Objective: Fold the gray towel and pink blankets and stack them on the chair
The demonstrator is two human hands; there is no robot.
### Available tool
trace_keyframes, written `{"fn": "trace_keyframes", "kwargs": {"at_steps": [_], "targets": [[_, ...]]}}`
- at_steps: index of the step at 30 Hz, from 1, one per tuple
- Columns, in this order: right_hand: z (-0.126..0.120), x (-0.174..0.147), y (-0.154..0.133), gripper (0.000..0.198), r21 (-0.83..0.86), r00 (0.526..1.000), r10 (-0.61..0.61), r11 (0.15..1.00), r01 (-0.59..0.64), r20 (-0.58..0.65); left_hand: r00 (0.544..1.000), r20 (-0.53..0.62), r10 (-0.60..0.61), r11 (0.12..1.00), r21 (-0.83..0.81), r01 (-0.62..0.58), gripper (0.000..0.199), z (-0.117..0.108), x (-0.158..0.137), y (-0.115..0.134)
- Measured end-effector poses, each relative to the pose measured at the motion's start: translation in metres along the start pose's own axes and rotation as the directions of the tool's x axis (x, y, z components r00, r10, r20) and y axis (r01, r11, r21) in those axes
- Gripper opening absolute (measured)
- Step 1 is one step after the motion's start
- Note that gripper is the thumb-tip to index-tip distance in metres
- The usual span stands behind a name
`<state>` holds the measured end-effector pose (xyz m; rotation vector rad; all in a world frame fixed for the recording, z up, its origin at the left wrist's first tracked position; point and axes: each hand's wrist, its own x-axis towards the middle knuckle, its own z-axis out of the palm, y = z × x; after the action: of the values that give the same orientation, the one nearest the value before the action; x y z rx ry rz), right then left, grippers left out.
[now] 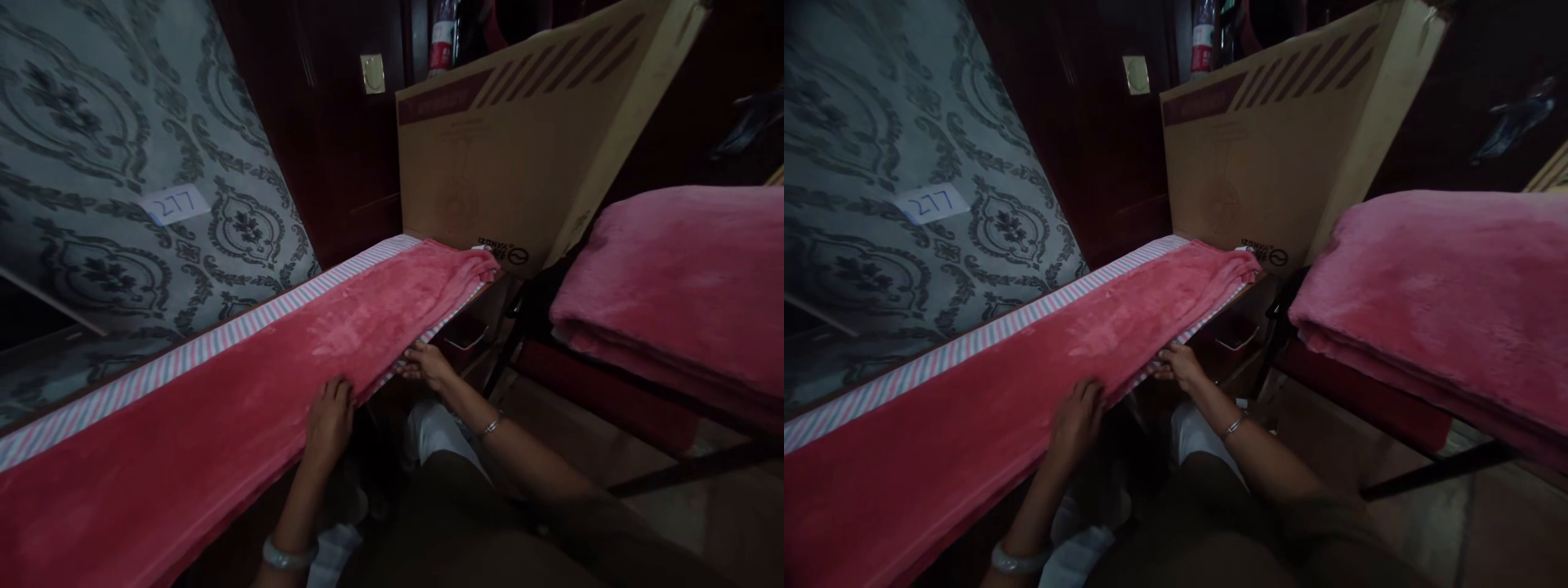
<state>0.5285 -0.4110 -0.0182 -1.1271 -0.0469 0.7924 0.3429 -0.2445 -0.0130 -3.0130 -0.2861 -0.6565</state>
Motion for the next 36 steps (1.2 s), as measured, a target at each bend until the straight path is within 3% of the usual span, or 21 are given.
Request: {"fn": "trace_keyframes", "kwargs": {"at_steps": [5,10,15,23,29,33,36], "targets": [[0.012,0.005,-0.002,0.009,-0.060,0.999,0.021,0.998,-0.024,-0.041,0.996,-0.092,-0.004,1.000,-0.014,0.003,0.025,0.002,0.000,-0.001],[0.001,-0.003,0.006,0.006,-0.012,0.997,-0.034,0.999,0.033,-0.068,0.986,-0.162,0.029,1.000,0.011,-0.027,0.025,0.006,-0.002,-0.002],[-0.012,-0.011,0.018,0.007,0.038,0.996,-0.011,0.999,0.015,-0.085,0.997,-0.060,0.047,0.995,0.089,-0.041,0.030,0.007,-0.006,0.002],[-0.002,-0.006,0.010,0.023,0.070,0.994,-0.019,0.997,0.027,-0.104,0.995,0.059,0.083,0.989,0.121,-0.089,0.045,-0.001,0.001,0.004],[-0.002,0.002,0.007,0.021,0.029,0.993,-0.099,0.995,0.101,-0.059,0.992,0.068,0.110,0.976,0.182,-0.121,0.052,0.020,0.019,0.012],[-0.015,0.006,0.004,0.018,-0.008,0.997,-0.075,0.997,0.075,-0.003,0.991,0.018,0.132,0.978,0.158,-0.133,0.058,0.037,0.022,0.000],[-0.026,0.014,-0.011,0.027,0.024,0.992,-0.117,0.993,0.118,-0.052,0.988,-0.010,0.155,0.978,0.146,-0.151,0.057,0.044,0.021,-0.008]]}}
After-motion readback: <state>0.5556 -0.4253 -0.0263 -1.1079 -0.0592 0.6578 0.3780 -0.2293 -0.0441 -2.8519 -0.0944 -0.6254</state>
